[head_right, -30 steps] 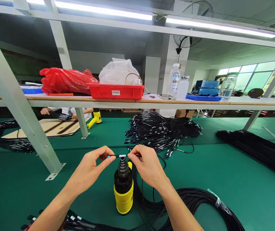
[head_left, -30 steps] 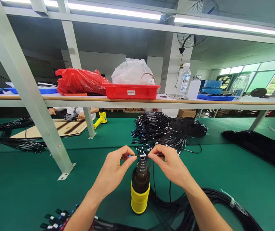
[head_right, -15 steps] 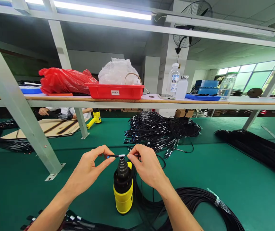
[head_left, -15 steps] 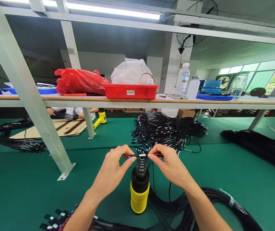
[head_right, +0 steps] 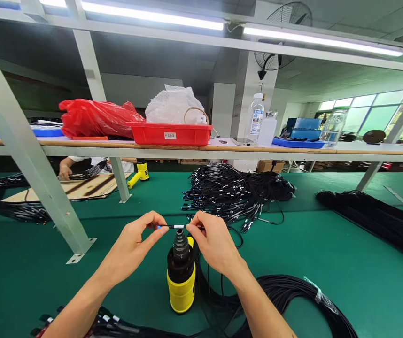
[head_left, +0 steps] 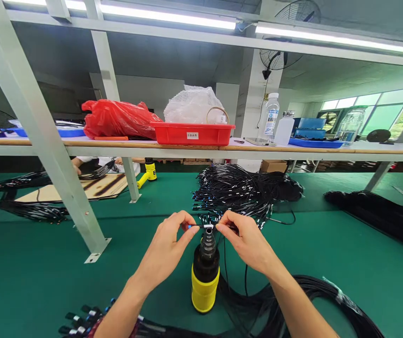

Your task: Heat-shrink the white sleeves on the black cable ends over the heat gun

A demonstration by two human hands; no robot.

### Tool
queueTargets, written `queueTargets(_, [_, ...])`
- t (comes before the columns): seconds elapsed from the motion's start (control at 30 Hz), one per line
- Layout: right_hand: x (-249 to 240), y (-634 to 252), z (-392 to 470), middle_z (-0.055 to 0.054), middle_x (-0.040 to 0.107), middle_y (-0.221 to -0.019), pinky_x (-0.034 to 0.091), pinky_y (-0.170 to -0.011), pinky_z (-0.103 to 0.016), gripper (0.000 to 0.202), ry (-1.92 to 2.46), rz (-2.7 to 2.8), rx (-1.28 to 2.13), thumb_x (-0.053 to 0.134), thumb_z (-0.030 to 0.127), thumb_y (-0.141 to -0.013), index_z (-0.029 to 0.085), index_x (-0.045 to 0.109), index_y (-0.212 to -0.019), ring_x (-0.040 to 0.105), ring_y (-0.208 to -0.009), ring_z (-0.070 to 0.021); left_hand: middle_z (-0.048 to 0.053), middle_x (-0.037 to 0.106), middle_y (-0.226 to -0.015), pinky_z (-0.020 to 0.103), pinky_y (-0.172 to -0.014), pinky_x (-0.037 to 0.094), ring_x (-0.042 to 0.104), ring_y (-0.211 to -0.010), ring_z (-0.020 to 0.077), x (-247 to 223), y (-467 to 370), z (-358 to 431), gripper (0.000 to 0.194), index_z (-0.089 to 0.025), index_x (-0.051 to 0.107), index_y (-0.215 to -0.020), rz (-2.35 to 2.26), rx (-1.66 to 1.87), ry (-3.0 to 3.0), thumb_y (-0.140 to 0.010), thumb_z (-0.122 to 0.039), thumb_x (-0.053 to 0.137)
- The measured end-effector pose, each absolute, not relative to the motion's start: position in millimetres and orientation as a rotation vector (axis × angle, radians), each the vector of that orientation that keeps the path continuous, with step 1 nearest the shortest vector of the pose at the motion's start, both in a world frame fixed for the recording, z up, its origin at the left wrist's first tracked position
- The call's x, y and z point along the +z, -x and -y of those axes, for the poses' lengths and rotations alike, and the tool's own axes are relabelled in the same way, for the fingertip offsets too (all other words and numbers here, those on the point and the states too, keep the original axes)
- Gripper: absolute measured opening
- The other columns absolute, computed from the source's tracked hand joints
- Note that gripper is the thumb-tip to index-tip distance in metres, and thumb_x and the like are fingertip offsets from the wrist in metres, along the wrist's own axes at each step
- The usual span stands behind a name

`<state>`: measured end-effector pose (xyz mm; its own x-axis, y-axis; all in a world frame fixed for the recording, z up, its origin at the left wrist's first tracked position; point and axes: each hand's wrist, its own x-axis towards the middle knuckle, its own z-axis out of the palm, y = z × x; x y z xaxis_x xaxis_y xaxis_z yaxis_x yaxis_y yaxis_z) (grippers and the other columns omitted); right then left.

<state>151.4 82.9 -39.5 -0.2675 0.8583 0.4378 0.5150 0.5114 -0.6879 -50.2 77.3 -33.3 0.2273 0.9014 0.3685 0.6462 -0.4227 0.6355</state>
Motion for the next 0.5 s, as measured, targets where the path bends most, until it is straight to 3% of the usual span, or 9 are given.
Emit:
queueTargets(0.2, [-38.8,-153.8,-79.7,0.005,0.047,-0.056,0.027,-0.055,-0.024,0.04,1.191,1.999,0.514,0.042,0.031,-0.098,0.019,0.053,-0.062,0.038,-0.054,-0.0103,-0.004,0.045,-0.056,0.029,-0.061,0.03,0.043,-0.058,0.0151,-33.3,47.2,-74.4,0.051,-0.021,0.04,-0.058,-1.502,0.945,-2.165,-0.098,-0.051,0.028])
queueTargets(0.5, [-40.3,-152.1,-82.1,0.005,0.051,-0.064,0.029,-0.054,-0.022,0.026,1.117,1.942,0.548,0.049,0.03,-0.095,0.019,0.052,-0.071,0.04,-0.058,-0.0104,-0.003,0.056,-0.079,0.026,-0.071,0.037,0.051,-0.077,0.0159,-32.3,50.2,-76.5,0.026,-0.022,0.051,-0.08,-1.383,1.072,-2.139,-0.093,-0.045,0.047])
